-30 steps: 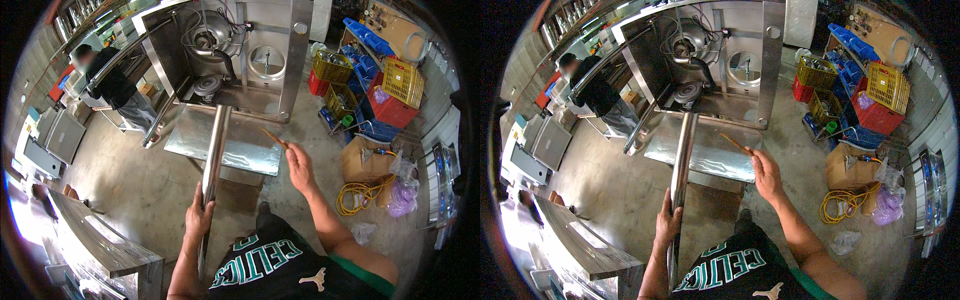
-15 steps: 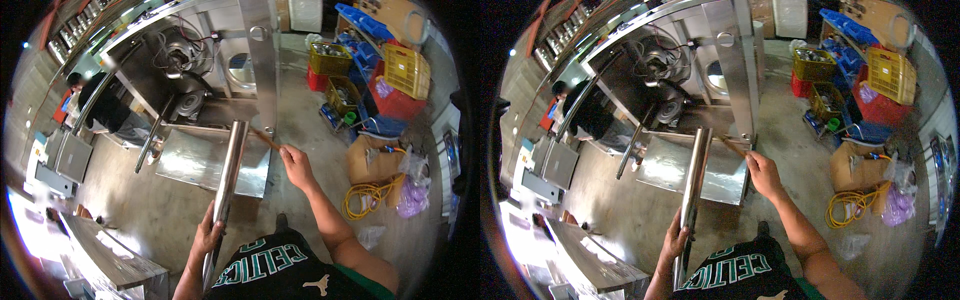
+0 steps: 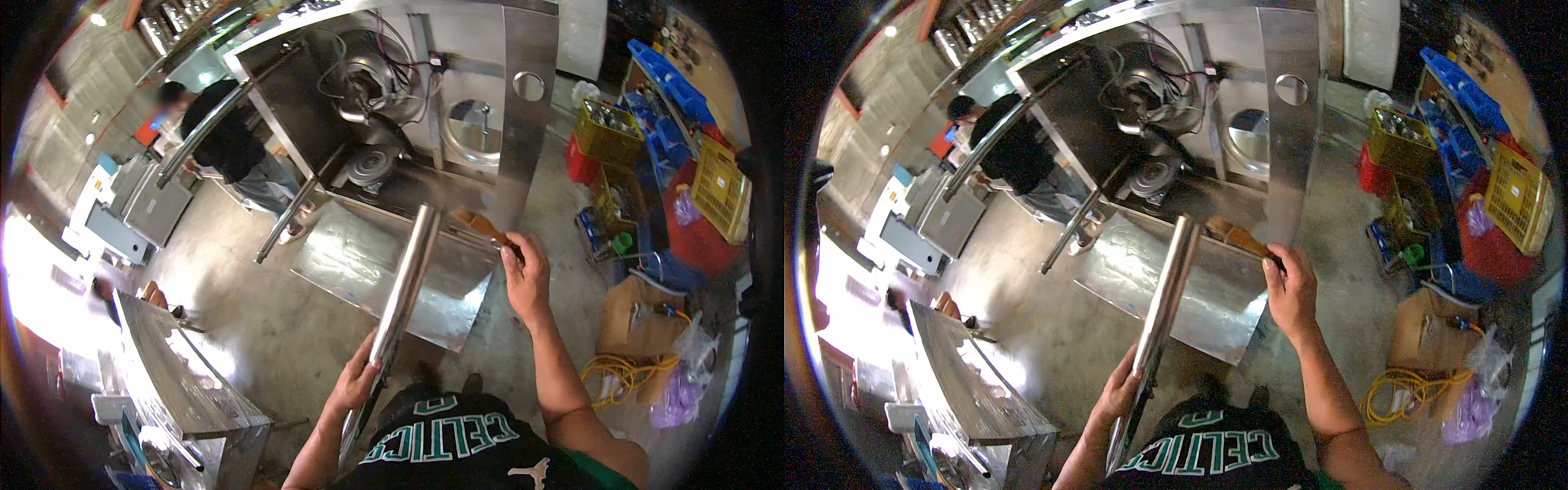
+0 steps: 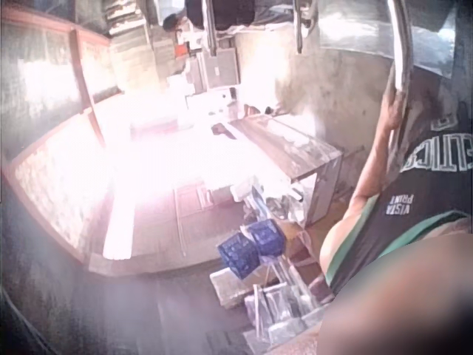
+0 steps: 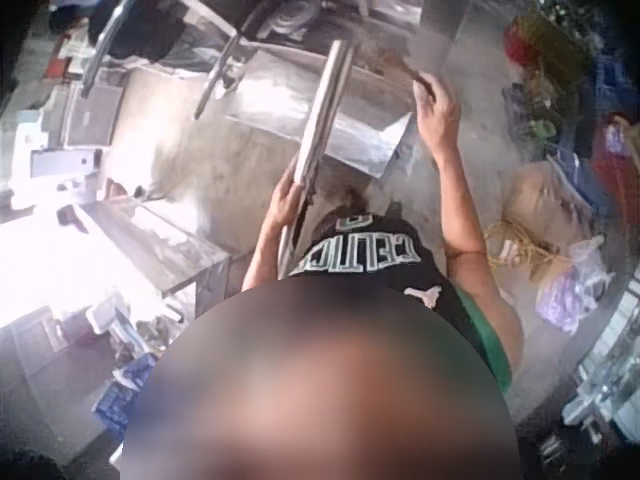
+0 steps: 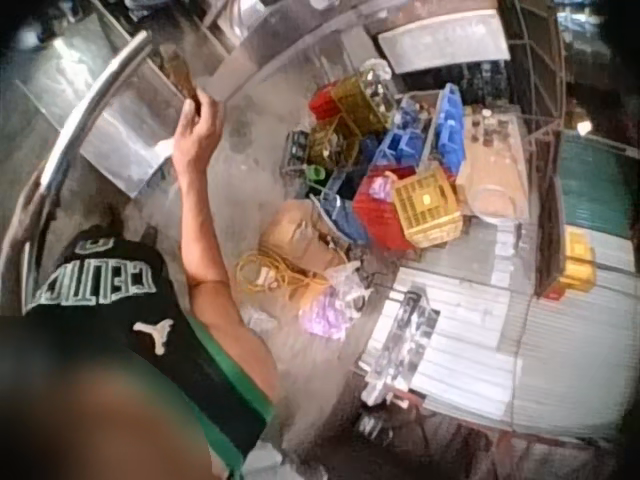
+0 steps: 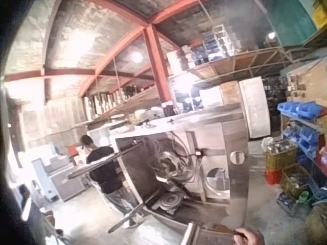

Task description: The person assembles a stainless steel unit by repeatedly picking up metal rods and a small brush, positioning the rods against the unit, and tapping them into place. The person also handles a yellow hose near the end of the clip.

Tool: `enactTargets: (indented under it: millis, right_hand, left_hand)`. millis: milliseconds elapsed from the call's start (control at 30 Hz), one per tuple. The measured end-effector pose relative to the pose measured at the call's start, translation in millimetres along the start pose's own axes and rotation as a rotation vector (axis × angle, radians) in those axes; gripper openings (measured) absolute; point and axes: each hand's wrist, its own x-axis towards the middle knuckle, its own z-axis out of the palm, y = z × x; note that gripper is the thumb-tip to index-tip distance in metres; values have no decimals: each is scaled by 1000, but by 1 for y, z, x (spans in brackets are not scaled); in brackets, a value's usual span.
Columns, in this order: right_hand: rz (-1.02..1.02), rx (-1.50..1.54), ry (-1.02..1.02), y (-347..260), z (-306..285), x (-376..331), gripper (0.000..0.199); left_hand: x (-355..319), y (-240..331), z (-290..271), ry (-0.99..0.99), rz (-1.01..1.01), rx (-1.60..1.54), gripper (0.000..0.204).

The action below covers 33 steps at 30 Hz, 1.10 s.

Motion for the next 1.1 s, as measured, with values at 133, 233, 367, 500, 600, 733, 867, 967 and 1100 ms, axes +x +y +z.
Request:
enactTargets:
  millis: [133,233,367,500,600,733,867,967,1100]
  right_hand:
    - [-218,-184,-107,1,26,1,25]
    - [-112,-282,9,-4,45,14,23]
    - [-155,-293,29,-21,59,25,21]
    - [-2,-181,115,-28,70,21,21]
    - [25,-114,37,-4,96,15,22]
    - [-9,-143,89,79,131,11,24]
    - [171,-209,-42,176,169,-21,26]
    - [192,-278,-162,241,199,-53,20]
    - [159,-407,-330,297,219,-83,29]
  left_hand:
    - [24,-6,-29,-118,-19,-178,64]
    - [47,-8,-50,-129,83,-107,65]
    - [66,-1,-76,-144,31,43,62]
    - [74,5,-92,-90,9,168,61]
    - [79,5,-89,-59,141,242,61]
    - [82,14,-73,106,56,146,58]
    - [77,48,-54,219,10,430,67]
    - [76,82,-27,178,5,626,72]
    - [75,112,14,208,171,831,76]
